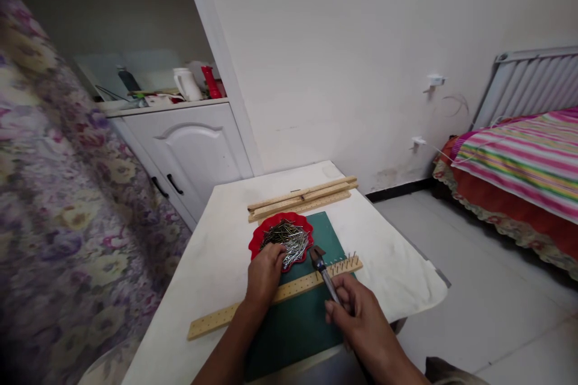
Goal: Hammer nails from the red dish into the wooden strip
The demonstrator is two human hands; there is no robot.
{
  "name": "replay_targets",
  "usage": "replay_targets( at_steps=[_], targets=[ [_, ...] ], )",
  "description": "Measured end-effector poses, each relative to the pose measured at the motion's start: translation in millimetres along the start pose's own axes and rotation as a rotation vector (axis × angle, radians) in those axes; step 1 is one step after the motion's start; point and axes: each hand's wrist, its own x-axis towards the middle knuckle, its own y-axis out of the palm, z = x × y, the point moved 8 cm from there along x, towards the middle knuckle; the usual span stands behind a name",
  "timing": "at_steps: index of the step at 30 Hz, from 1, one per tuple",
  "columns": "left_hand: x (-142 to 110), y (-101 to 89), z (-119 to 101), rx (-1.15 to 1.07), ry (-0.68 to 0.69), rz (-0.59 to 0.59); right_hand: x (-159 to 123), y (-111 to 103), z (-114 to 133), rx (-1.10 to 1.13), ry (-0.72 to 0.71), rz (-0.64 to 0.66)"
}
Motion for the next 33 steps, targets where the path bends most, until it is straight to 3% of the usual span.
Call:
replay_targets(
  at_steps=[6, 11, 16, 20, 24, 29, 33],
  targets=[
    [-7.4, -14.5, 8.8, -0.133, 0.006, -0.103, 5.4, 1.7, 2.8, -0.034, -0.033, -0.044],
    [-14.5, -28.4, 13.0, -0.474, -0.033, -0.175, 16.2, 4.8, -10.6, -0.042, 0.016, -0.078],
    [-26.9, -24.3, -3.0, -0.892, -0.091, -0.007, 30.5, 6.9, -12.4, 0.022, -0.039, -0.159],
    [-37.3, -22.9, -20.3, -0.959, -0.049, 0.103, 38.2, 5.8, -12.1, 0.074, -0.077, -0.212],
    [-41.6, -20.4, -25.5, -0.986, -0.028, 0.14, 41.8, 5.5, -15.8, 0.114, -0.075, -0.202],
    [-46.6, -2.2, -28.2, -1.354, -0.18, 0.153, 41.6, 6.6, -15.3, 0.198, -0.053, -0.191],
    [-51.8, 12.4, -36.6, -1.477, -0.241, 0.12, 42.1, 10.5, -12.7, 0.228, -0.04, -0.176]
  ],
)
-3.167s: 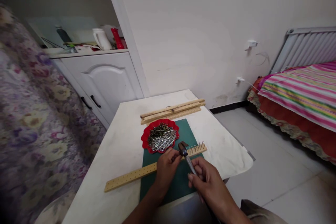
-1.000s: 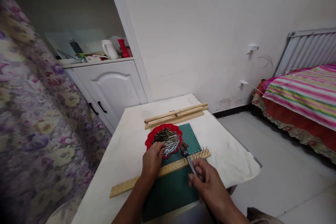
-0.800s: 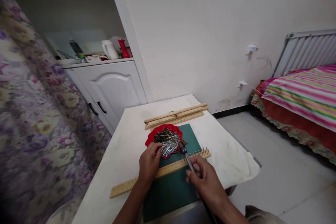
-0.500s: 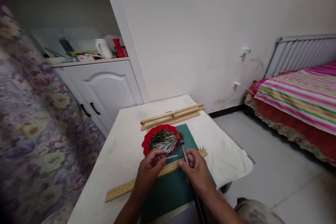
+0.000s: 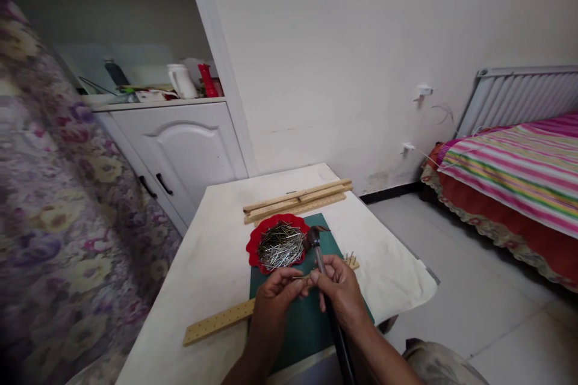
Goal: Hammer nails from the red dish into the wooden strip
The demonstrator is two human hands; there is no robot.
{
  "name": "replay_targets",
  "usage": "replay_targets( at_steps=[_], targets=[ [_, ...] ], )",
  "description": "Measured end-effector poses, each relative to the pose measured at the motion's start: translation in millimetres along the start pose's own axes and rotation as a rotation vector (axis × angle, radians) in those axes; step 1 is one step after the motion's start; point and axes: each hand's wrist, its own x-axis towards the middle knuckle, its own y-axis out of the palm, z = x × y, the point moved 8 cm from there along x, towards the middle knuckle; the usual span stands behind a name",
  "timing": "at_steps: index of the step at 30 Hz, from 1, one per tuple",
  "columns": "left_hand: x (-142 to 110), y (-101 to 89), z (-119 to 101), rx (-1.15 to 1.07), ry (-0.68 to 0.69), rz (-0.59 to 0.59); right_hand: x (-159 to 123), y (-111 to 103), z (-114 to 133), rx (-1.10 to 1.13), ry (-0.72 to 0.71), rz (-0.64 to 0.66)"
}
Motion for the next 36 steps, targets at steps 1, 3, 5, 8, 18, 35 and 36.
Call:
replay_targets(
  at_steps=[1, 3, 5, 8, 18, 35, 36],
  targets=[
    [-0.2, 0.9, 1.9, -0.013, 0.005, -0.014, 0.1, 0.7, -0.2, 0.002, -0.001, 0.0],
    [0.2, 0.3, 3.7, -0.038, 0.012, -0.036, 0.1, 1.8, -1.3, -0.008, -0.004, 0.004],
    [1.8, -3.9, 3.0, -0.038, 0.01, -0.05, -0.3, 1.4, -2.0, -0.038, -0.01, 0.004],
    [5.5, -18.0, -5.7, 0.117, 0.06, -0.108, -2.2, -4.7, 2.6, -0.103, -0.033, -0.022],
    [16.4, -2.8, -3.6, 0.833, 0.305, -0.006, -13.2, -24.9, 19.1, -0.196, -0.032, -0.073],
    [21.8, 2.6, 1.6, 0.913, 0.296, 0.004, -19.3, -26.0, 16.7, -0.185, -0.012, -0.037],
    [21.7, 2.9, 1.9, 0.919, 0.295, 0.007, -19.3, -25.5, 16.8, -0.186, -0.011, -0.036]
  ],
)
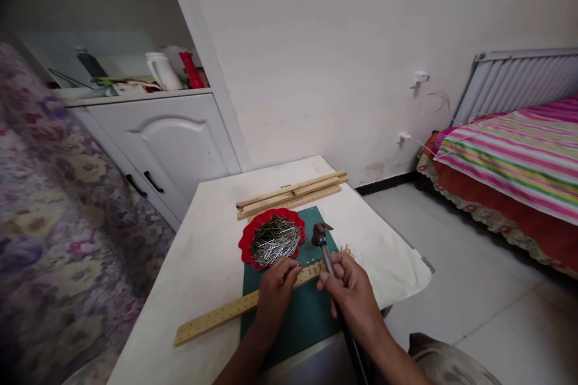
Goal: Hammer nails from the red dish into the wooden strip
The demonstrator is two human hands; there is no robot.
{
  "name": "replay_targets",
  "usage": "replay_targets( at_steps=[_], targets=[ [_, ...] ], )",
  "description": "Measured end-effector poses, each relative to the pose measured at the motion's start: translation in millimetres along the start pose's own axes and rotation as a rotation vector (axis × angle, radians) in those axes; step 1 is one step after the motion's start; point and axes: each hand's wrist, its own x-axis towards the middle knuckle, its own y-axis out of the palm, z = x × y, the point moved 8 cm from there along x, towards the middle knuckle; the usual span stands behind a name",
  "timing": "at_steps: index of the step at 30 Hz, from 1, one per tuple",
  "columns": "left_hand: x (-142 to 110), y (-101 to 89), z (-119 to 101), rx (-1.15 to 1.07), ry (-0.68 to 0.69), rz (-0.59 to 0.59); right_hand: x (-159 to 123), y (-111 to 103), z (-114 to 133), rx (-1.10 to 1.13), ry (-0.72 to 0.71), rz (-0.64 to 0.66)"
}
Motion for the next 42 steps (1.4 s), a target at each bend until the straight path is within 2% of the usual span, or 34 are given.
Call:
replay_targets(
  at_steps=[9, 15, 19, 29, 34, 39, 42],
  targets=[
    [-1.1, 5.4, -2.3, 0.056, 0.007, 0.013, -1.7, 3.3, -2.7, -0.018, 0.003, 0.053],
    [-1.0, 8.3, 1.5, 0.089, -0.004, 0.005, -12.3, 16.8, -10.2, -0.061, 0.095, 0.15],
    [-1.7, 11.6, 6.4, 0.113, -0.031, 0.021, -19.6, 22.3, -8.4, -0.11, 0.077, 0.187],
    [-2.5, 12.0, 9.0, 0.143, -0.044, 0.006, -19.9, 19.6, -7.5, -0.243, 0.005, 0.176],
    [-1.8, 11.9, 11.1, 0.14, -0.063, 0.002, -20.2, 20.7, -10.5, -0.251, 0.032, 0.191],
    [-5.6, 11.9, 3.0, 0.051, 0.003, 0.001, -19.4, 16.0, -2.6, -0.187, 0.011, 0.173],
    [-11.0, 5.5, -1.5, 0.017, 0.046, -0.003, -16.9, 10.7, -3.1, -0.157, 0.006, 0.147]
  ],
)
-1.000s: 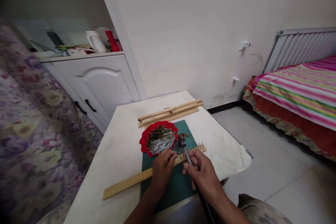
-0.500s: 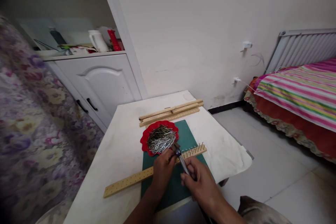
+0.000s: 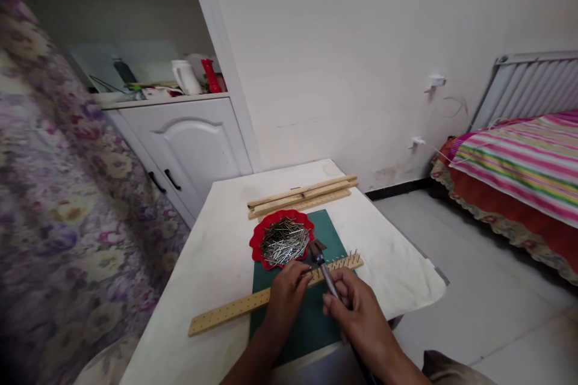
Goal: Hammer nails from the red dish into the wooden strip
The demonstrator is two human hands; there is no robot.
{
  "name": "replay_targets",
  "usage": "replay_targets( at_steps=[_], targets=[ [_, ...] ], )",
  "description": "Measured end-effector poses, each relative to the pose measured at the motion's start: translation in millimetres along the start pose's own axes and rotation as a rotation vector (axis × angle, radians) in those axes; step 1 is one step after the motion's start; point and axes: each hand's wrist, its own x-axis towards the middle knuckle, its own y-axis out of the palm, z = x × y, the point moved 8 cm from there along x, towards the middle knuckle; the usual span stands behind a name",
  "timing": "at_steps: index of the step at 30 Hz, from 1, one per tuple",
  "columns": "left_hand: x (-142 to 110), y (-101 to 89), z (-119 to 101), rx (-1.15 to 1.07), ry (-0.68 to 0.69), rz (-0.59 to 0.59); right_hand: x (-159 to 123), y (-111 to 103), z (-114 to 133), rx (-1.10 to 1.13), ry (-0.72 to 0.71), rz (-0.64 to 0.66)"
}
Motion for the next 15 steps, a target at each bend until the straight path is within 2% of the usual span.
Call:
replay_targets(
  at_steps=[5, 8, 11, 15],
  targets=[
    [2.7, -34.0, 7.3, 0.117, 0.025, -0.075, 3.6, -0.9, -6.5, 0.028, 0.005, -0.009],
    [13.9, -57.7, 22.2, 0.267, -0.033, -0.136, 3.8, 2.2, -4.3, 0.04, -0.004, 0.0],
    [24.5, -64.7, 35.3, 0.415, -0.11, -0.084, 2.9, 4.2, 1.2, 0.045, -0.012, -0.003],
    [30.9, -60.7, 42.4, 0.534, -0.182, 0.012, 2.5, 6.3, 1.9, 0.063, 0.028, 0.01]
  ],
)
